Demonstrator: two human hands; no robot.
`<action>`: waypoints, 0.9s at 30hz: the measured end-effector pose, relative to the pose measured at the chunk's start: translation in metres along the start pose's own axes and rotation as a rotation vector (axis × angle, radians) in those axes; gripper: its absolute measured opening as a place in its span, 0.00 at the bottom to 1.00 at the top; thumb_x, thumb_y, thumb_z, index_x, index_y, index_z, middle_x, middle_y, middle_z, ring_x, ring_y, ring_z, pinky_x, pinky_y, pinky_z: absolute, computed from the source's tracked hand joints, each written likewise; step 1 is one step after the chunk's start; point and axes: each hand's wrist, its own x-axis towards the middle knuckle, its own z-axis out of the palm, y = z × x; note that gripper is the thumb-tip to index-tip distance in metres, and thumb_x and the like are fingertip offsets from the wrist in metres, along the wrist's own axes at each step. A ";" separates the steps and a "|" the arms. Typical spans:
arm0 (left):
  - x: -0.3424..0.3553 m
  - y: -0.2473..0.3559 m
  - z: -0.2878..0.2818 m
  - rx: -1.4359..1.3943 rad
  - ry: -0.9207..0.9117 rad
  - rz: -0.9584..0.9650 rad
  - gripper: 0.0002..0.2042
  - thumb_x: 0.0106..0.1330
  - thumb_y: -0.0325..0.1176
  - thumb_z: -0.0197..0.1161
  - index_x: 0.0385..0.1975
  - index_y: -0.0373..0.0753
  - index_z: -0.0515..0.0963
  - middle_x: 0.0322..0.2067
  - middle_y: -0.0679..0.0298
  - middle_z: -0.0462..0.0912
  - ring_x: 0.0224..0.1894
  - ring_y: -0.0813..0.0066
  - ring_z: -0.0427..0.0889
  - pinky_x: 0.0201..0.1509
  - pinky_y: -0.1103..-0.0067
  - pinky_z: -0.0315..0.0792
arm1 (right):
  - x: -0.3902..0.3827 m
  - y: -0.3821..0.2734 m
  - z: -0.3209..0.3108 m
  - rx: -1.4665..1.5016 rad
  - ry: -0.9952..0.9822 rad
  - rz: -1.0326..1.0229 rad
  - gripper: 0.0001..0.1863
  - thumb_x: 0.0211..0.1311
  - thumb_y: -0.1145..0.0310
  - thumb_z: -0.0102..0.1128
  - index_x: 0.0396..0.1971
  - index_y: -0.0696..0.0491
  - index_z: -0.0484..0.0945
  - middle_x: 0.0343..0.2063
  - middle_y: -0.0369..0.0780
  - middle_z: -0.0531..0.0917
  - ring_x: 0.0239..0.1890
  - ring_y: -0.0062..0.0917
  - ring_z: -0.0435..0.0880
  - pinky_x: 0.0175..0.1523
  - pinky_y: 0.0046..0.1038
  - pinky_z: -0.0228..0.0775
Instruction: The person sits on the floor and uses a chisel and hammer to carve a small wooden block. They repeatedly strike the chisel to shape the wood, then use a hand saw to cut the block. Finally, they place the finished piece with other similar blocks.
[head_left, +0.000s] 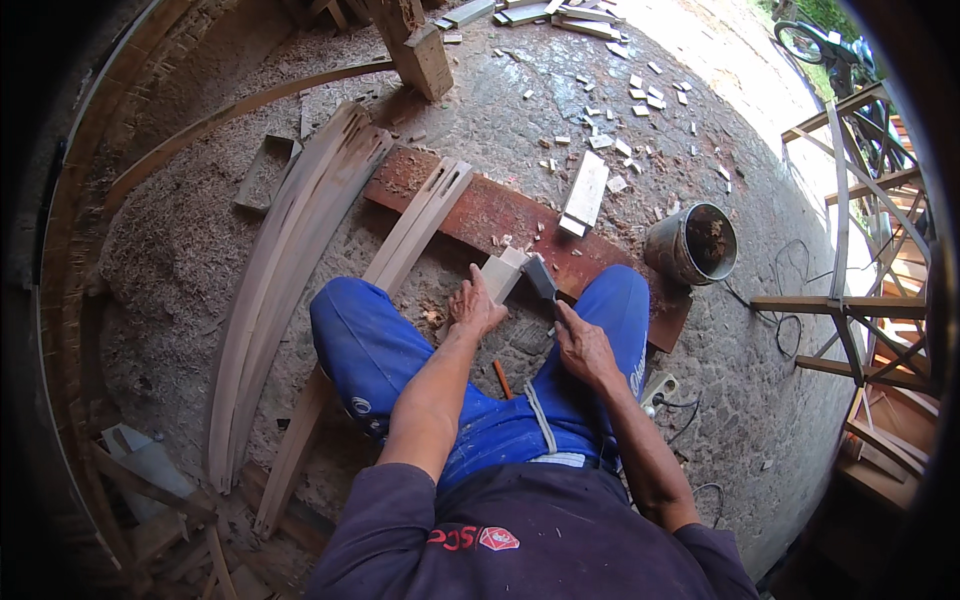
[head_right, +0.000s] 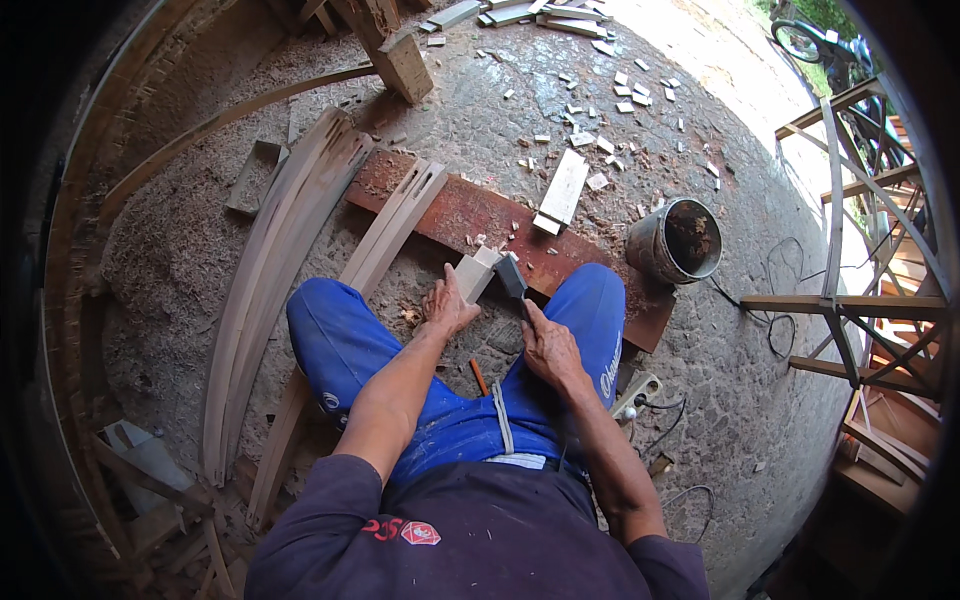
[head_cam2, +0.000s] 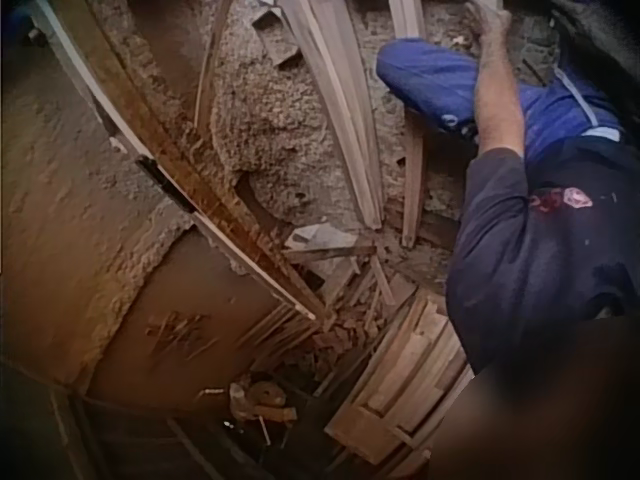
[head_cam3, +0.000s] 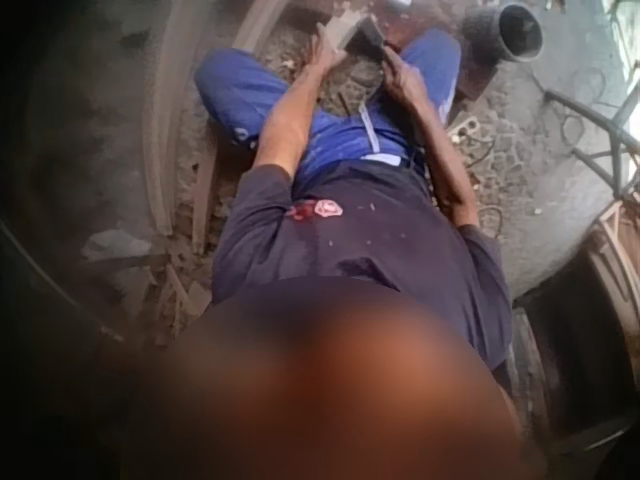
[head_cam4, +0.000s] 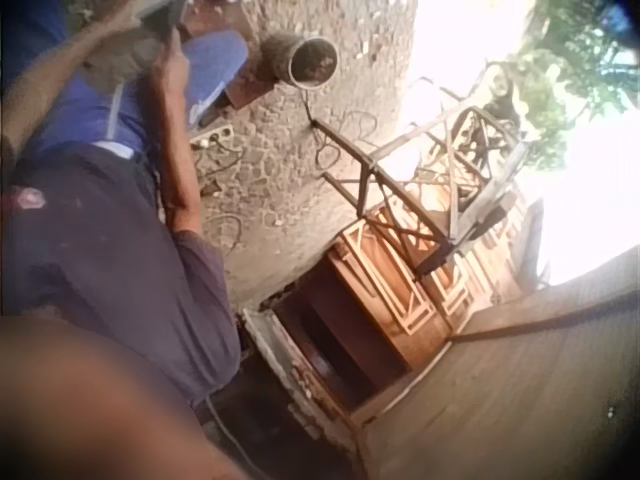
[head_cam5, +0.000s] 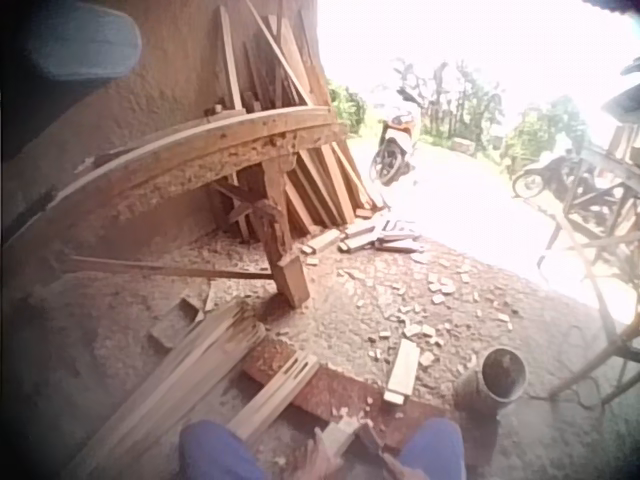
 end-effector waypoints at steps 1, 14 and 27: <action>0.000 0.000 0.000 -0.034 -0.002 0.003 0.57 0.48 0.45 0.72 0.77 0.36 0.46 0.59 0.42 0.74 0.61 0.44 0.76 0.66 0.57 0.70 | 0.001 -0.002 0.001 -0.013 -0.002 -0.001 0.24 0.73 0.63 0.51 0.67 0.51 0.69 0.38 0.59 0.84 0.44 0.58 0.83 0.51 0.53 0.74; 0.006 -0.006 0.007 -0.057 0.015 0.030 0.56 0.47 0.49 0.73 0.76 0.35 0.49 0.56 0.41 0.76 0.59 0.44 0.78 0.65 0.58 0.71 | 0.010 -0.021 -0.006 -0.125 -0.123 0.058 0.23 0.73 0.63 0.49 0.65 0.53 0.70 0.38 0.61 0.83 0.44 0.58 0.83 0.49 0.53 0.73; 0.001 -0.001 -0.009 -0.111 -0.085 0.015 0.54 0.49 0.45 0.72 0.76 0.35 0.49 0.58 0.41 0.74 0.60 0.43 0.76 0.66 0.57 0.70 | 0.035 -0.016 -0.020 -0.224 -0.182 0.058 0.22 0.75 0.60 0.47 0.65 0.44 0.71 0.35 0.55 0.85 0.40 0.55 0.85 0.45 0.55 0.76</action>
